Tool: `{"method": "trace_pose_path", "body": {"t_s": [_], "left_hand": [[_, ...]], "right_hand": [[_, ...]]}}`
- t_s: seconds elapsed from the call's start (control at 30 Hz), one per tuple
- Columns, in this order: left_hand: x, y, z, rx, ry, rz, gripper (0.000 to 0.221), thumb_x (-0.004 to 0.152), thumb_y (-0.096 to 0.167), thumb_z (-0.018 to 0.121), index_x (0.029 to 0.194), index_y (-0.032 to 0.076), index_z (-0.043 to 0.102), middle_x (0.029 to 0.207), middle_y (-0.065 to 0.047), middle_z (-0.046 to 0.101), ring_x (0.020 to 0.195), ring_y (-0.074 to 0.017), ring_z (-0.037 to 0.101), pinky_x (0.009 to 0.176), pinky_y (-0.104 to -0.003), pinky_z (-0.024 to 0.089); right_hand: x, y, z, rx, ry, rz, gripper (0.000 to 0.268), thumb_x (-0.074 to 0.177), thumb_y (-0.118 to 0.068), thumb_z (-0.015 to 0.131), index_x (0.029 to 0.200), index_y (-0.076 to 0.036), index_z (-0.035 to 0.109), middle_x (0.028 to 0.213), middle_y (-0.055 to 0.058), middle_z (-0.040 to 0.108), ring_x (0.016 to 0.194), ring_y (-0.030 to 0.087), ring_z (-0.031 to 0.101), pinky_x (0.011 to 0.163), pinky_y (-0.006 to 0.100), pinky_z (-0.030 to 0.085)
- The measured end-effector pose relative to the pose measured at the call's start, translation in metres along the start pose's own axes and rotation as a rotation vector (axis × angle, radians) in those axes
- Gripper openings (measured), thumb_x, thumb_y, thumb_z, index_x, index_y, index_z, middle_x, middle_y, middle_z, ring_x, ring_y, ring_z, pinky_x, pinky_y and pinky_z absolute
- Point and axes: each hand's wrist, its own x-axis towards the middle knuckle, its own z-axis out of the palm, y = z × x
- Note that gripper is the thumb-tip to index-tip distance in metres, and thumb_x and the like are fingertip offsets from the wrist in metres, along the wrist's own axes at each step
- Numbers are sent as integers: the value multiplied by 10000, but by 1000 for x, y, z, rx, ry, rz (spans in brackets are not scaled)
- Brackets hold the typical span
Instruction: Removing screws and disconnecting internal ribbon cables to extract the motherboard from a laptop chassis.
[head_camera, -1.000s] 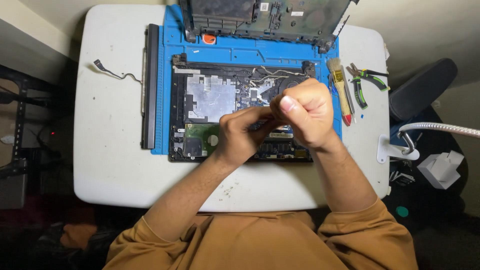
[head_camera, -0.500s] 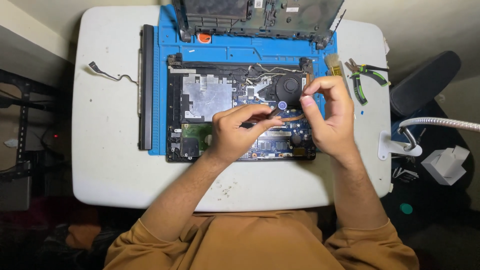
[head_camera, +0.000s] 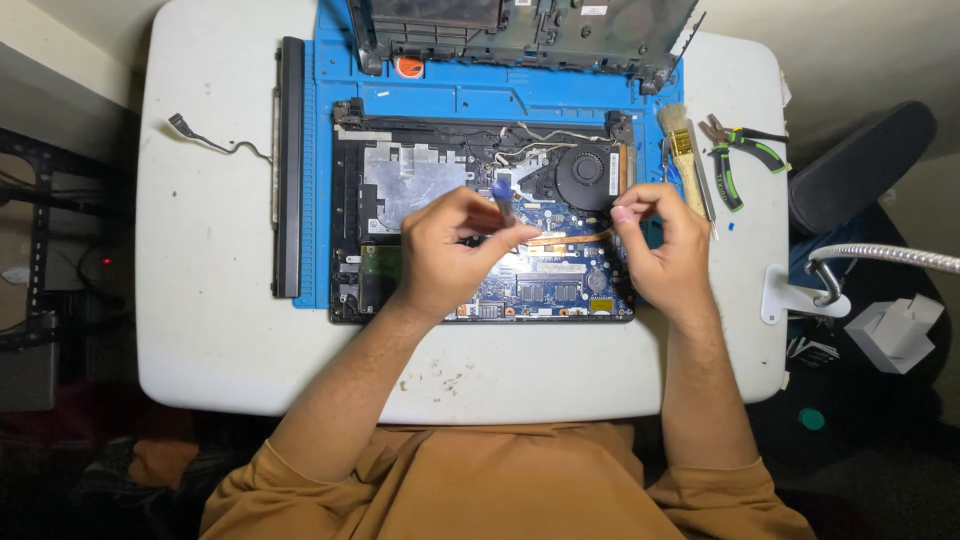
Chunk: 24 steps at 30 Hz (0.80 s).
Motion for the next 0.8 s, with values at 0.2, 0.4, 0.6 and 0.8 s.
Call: {"method": "trace_pose_path", "body": {"t_s": [0.2, 0.4, 0.6, 0.8], "left_hand": [[6, -23, -25, -301, 376, -333, 264, 985, 222, 712, 1084, 38, 551, 939, -113, 706, 790, -229, 773, 705, -369, 702], [9, -28, -41, -384, 559, -421, 230, 1005, 252, 678, 1083, 80, 547, 943, -51, 656, 789, -188, 762, 712, -324, 710], [10, -37, -52, -460, 595, -449, 235, 1004, 299, 669, 1098, 109, 568, 953, -44, 649, 805, -178, 763, 738, -323, 716], [9, -29, -41, -428, 525, -427, 230, 1016, 294, 647, 1098, 96, 563, 950, -55, 642, 810, -188, 763, 739, -338, 706]], "right_hand": [[-3, -8, 13, -129, -156, -99, 63, 946, -165, 793, 981, -128, 757, 786, 27, 696, 793, 265, 636, 809, 378, 503], [-5, -41, 32, -283, -258, -256, 140, 943, -270, 778, 1001, -144, 790, 918, 59, 718, 859, 249, 622, 858, 373, 453], [-7, -36, 36, -377, -309, -309, 126, 968, -296, 740, 1025, -216, 817, 943, 11, 709, 755, 187, 594, 834, 342, 438], [-5, -39, 35, -505, -285, -402, 129, 966, -332, 738, 1058, -289, 818, 997, -17, 712, 774, 164, 595, 878, 348, 429]]}}
